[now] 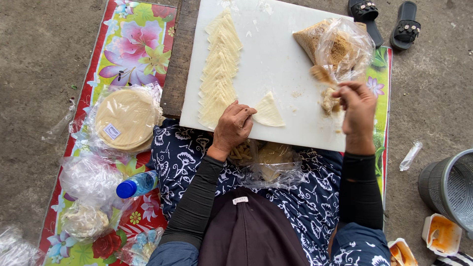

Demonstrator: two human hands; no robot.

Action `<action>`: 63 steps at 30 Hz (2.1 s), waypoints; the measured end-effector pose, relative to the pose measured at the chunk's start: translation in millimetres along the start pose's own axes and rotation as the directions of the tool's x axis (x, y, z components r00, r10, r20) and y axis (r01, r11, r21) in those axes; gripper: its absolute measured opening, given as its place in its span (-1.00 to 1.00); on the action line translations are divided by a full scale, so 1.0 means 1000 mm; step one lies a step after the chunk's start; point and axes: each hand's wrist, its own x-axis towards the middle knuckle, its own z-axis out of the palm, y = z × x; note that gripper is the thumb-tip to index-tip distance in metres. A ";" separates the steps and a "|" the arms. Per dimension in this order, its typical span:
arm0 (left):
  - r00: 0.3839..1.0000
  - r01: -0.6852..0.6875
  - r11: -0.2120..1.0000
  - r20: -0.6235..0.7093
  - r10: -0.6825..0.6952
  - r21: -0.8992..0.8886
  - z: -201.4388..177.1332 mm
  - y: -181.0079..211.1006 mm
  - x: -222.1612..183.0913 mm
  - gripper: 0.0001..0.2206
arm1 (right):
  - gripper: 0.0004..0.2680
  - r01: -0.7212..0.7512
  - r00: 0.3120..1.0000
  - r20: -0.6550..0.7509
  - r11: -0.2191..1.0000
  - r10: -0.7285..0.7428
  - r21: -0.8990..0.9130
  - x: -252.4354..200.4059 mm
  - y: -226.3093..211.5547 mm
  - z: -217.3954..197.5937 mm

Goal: The person places triangular dough wrappers onto a white board, adds a small amount of filling from a plastic bag using a spoon, and rolls the dough into tight cylindrical shapes.

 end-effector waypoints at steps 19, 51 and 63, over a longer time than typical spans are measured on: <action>1.000 0.004 1.000 -0.009 -0.004 -0.010 -0.001 0.003 0.000 -0.82 | -0.92 0.423 0.906 0.305 0.667 -0.294 -0.614 -0.083 -0.011 0.087; 1.000 0.014 0.998 -0.013 -0.015 -0.066 -0.012 0.014 0.006 -0.69 | -0.78 0.245 0.867 0.082 0.277 -0.492 -0.929 0.046 -0.004 0.011; 1.000 0.007 0.996 0.019 -0.006 -0.087 -0.015 0.016 0.008 -0.66 | -0.74 0.423 0.905 0.313 0.659 -0.287 -0.622 -0.064 -0.009 0.064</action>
